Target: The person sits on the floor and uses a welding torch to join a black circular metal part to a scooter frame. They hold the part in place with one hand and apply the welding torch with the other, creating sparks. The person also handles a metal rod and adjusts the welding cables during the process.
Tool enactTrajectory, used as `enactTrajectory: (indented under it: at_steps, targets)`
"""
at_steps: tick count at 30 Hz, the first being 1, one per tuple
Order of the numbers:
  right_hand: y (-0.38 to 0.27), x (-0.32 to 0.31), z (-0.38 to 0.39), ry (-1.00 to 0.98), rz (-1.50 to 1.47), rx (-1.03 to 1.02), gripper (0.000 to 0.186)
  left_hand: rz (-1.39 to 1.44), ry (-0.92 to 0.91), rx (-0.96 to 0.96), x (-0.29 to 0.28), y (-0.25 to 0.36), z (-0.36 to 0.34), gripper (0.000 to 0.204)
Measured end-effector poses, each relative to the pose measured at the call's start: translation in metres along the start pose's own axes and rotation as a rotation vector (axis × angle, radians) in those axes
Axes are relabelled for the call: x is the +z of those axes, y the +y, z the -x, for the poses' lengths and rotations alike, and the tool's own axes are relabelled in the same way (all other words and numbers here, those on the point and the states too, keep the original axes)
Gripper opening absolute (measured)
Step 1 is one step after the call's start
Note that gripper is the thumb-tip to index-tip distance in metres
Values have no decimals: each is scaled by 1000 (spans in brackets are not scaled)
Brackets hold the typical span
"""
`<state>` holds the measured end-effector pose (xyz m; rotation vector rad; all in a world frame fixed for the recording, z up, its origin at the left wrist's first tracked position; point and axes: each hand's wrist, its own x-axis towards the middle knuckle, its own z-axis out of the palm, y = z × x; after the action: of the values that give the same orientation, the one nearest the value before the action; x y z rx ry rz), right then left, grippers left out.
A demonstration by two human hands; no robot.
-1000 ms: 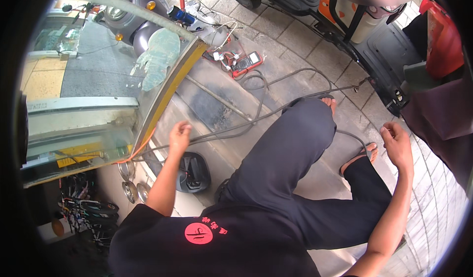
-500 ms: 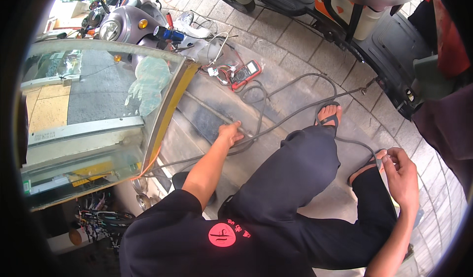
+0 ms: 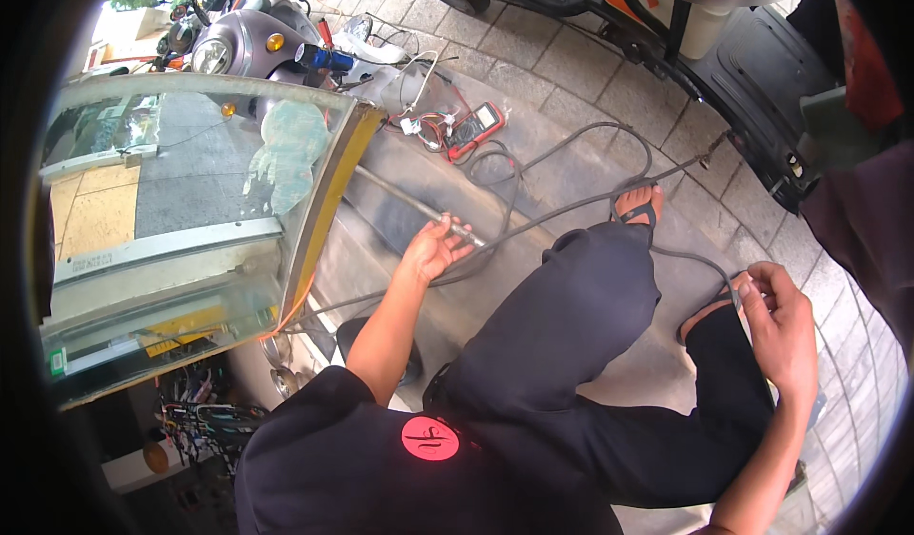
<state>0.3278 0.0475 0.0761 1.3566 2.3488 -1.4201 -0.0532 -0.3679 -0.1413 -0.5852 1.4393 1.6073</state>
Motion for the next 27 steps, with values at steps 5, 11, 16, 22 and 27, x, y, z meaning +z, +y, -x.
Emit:
enactTrajectory:
  at_steps: [5,11,16,22,27]
  targets:
    - [17,-3,1,15,-11,-43,26,83,27,-31,-23,-10,-41,23]
    - [24,-4,5,34,6,-31,30,377,282,138,6,-11,-66,22]
    - [19,-9,3,22,51,-7,35,481,258,176,-36,-30,-95,20]
    - [16,-14,3,-28,55,36,39,259,83,24,1,-35,-39,101]
    - [17,-14,7,-11,87,24,41,432,67,67,0,-29,-39,50]
